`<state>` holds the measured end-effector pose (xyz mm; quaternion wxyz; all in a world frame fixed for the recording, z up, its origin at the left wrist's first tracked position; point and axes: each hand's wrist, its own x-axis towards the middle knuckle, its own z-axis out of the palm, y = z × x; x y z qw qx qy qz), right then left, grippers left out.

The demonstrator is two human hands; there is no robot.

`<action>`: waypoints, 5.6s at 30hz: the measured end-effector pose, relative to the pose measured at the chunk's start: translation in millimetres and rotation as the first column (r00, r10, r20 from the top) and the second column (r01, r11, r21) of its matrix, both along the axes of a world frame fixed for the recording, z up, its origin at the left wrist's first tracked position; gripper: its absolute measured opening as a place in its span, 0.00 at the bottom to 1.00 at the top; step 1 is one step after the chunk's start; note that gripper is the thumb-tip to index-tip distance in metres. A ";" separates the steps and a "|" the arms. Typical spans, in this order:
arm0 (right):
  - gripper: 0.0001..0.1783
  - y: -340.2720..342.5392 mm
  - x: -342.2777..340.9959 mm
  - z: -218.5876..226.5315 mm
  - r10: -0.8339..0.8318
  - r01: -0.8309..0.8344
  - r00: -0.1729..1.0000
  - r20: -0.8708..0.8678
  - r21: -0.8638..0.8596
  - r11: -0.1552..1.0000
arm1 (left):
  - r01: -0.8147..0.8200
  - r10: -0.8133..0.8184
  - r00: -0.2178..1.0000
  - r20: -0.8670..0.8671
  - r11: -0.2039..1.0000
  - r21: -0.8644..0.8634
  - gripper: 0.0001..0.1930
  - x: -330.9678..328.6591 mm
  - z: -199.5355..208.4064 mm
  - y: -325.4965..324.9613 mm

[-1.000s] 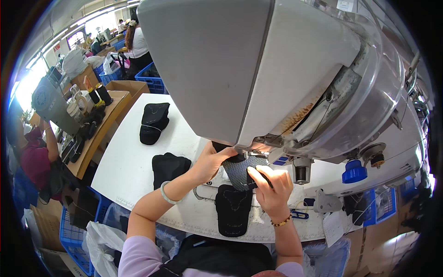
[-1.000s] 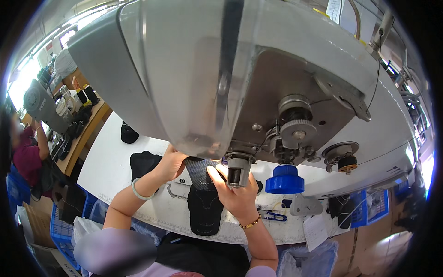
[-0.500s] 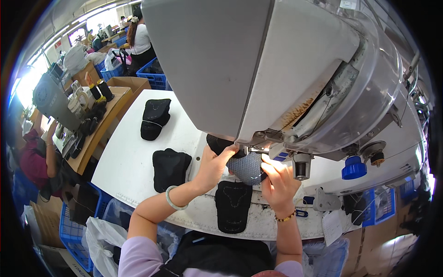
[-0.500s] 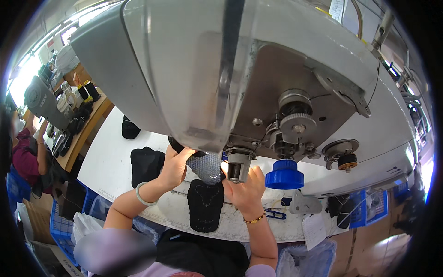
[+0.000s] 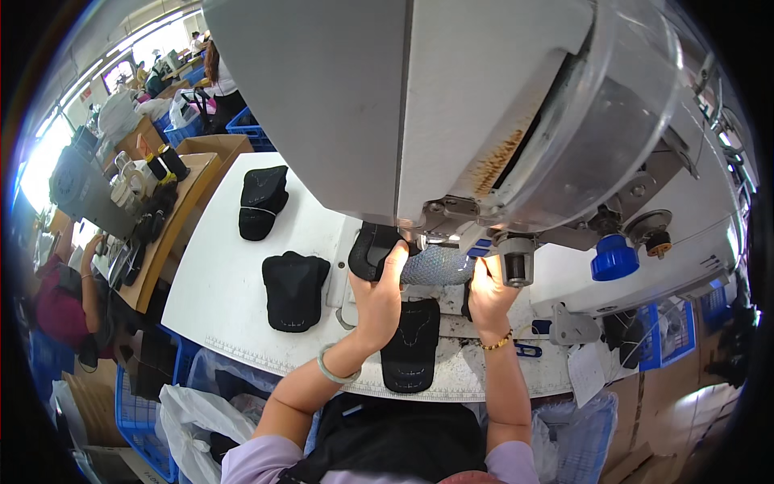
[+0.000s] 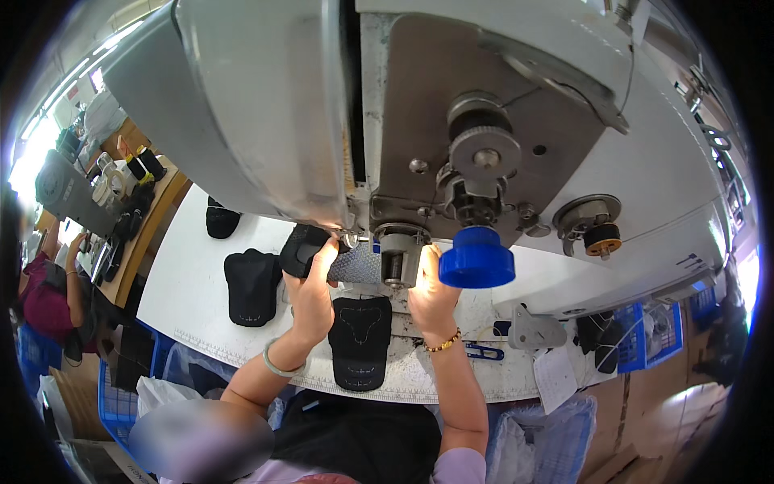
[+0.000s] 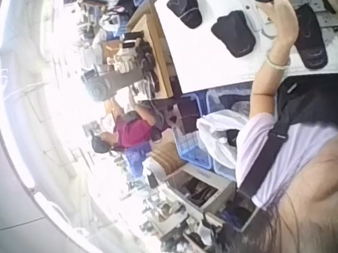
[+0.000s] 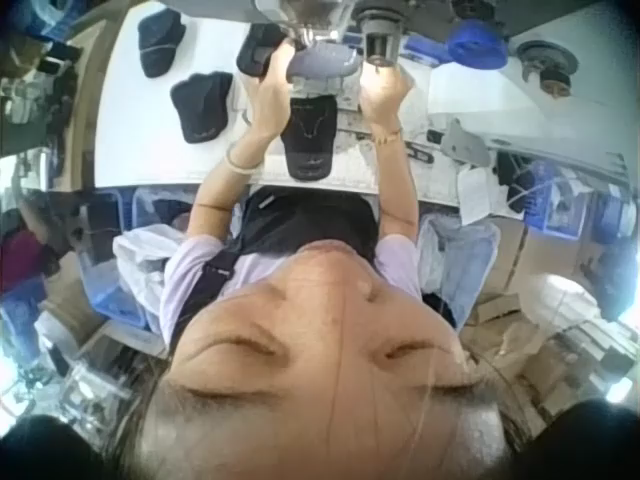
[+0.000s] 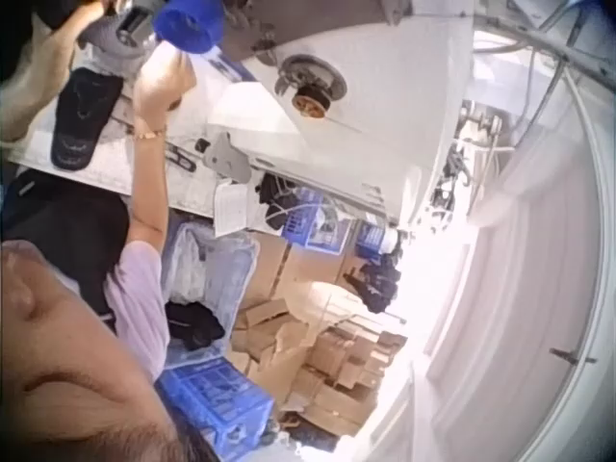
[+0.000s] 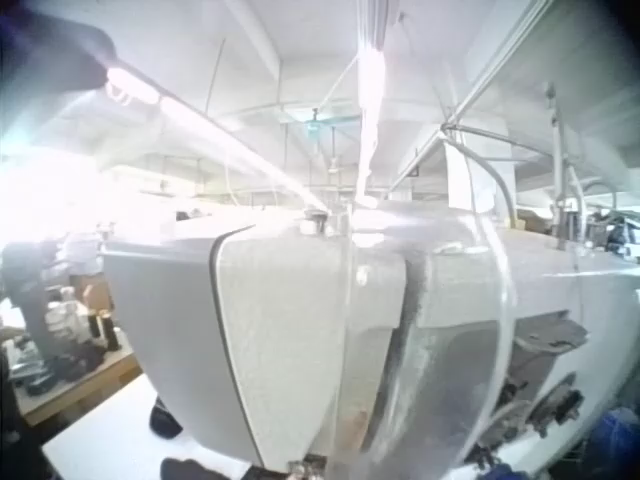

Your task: Use an industrial sewing machine to stitch components of a shoe upper together.

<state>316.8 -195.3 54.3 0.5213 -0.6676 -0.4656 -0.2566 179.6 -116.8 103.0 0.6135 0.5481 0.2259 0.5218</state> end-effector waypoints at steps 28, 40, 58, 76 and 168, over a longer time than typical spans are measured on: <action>0.10 11.7 11.5 -36.2 0.263 -0.107 0.755 -0.601 0.283 0.953 | 0.435 -0.434 0.900 0.036 0.890 -0.138 0.07 -16.2 -6.8 39.5; 0.16 -0.3 -23.4 -13.9 0.208 -0.240 0.957 0.204 0.147 0.960 | 0.052 -0.032 0.990 0.139 0.989 -0.137 0.04 -2.0 -3.9 -7.7; 0.17 -6.8 -37.2 5.0 0.314 -0.330 0.932 0.180 0.069 0.941 | 0.153 0.432 0.896 -0.108 -0.071 0.986 0.21 -44.5 -15.1 42.2; 0.10 -14.4 -16.0 27.6 0.308 -0.299 0.877 0.368 -0.083 0.951 | 0.202 0.255 0.953 -0.164 -0.128 0.971 0.15 -35.2 14.4 44.8; 0.14 -15.4 -26.7 24.5 0.367 -0.382 0.823 0.432 -0.058 0.923 | 0.280 0.310 0.911 -0.271 0.015 0.960 0.21 -40.4 7.9 36.4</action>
